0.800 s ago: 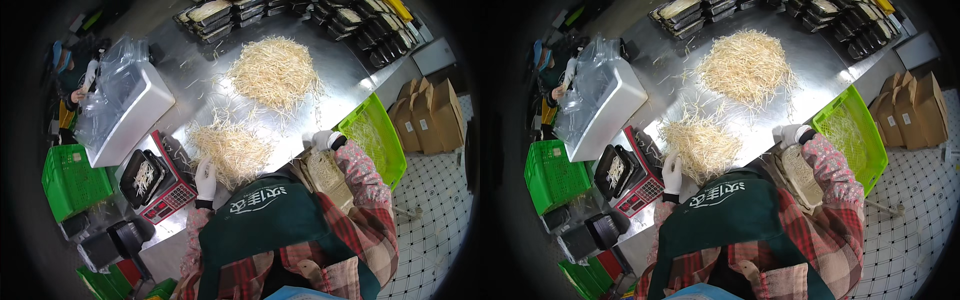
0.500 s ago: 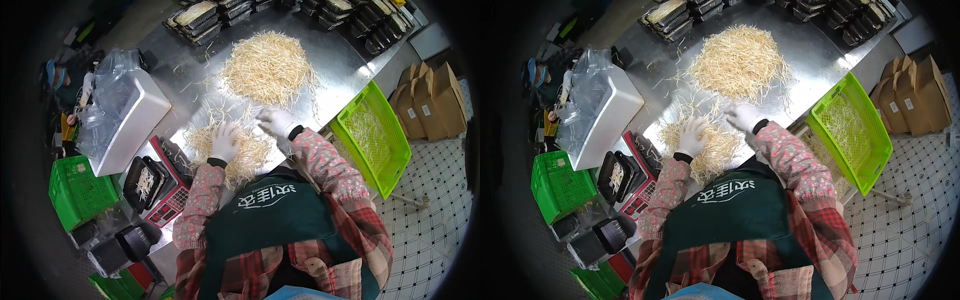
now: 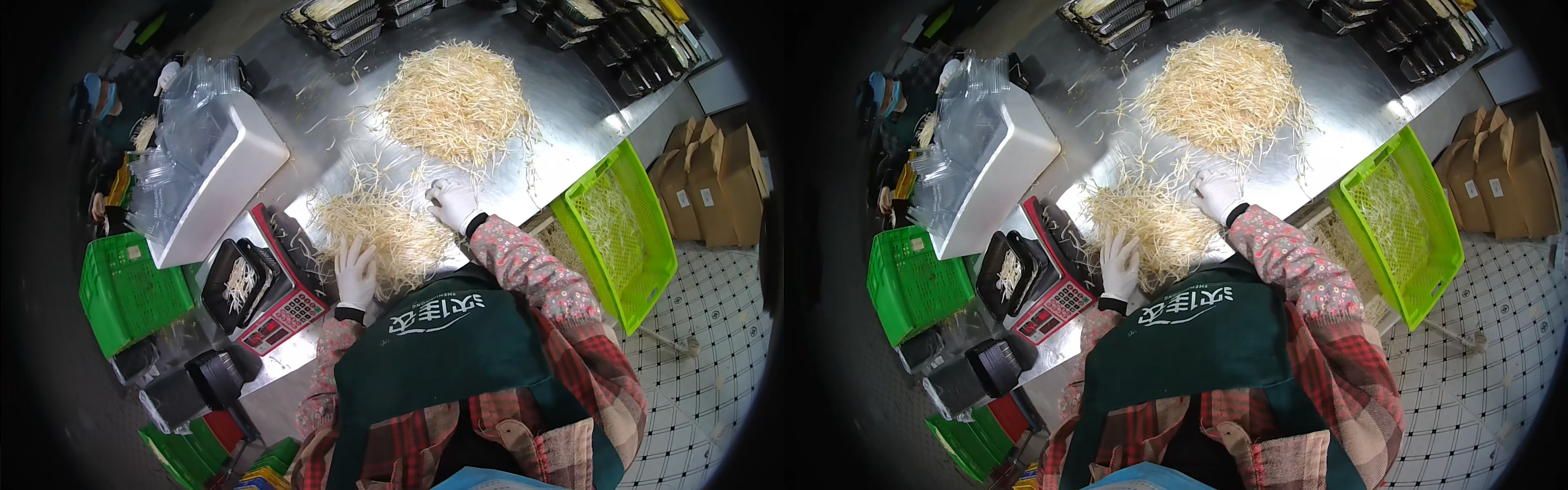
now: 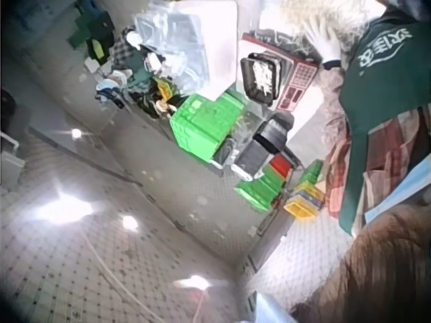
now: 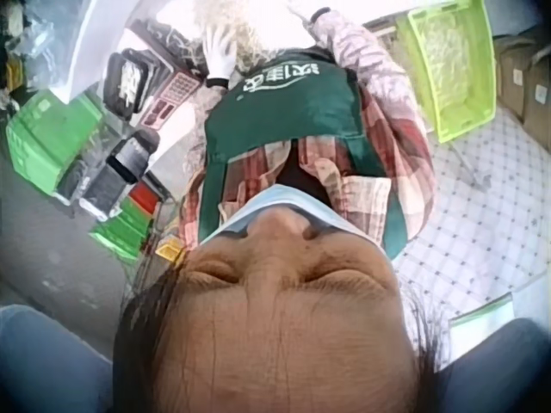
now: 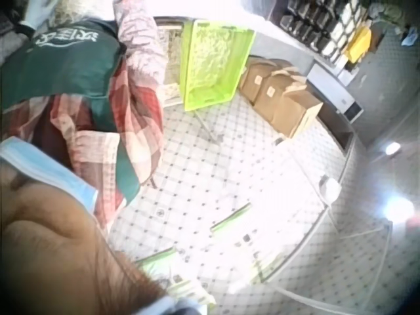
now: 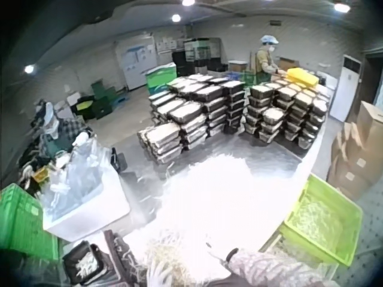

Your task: The person scoops shredded food from a large pile on a metal table into black plastic trays using gloved hands. They place the filled trays onto a digital scale to check the weight, then move the weighed trays to a stack on the right side of the table.

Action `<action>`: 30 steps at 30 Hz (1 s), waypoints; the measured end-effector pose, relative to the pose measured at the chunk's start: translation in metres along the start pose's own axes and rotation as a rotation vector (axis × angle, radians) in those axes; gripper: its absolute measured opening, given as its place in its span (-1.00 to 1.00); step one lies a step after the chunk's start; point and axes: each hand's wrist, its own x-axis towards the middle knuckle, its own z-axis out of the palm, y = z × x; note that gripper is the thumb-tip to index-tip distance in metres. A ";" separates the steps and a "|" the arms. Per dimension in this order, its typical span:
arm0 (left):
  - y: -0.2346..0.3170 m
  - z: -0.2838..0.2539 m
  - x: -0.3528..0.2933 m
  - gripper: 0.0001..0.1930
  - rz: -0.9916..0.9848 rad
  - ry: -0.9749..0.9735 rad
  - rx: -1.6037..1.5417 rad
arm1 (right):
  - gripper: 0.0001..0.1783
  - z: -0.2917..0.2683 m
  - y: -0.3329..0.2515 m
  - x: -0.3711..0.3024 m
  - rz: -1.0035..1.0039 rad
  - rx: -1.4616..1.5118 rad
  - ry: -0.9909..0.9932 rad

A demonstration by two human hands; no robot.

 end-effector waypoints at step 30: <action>-0.019 -0.010 -0.007 -0.62 0.010 -0.068 0.021 | -0.81 -0.044 0.044 -0.042 0.102 -0.076 0.032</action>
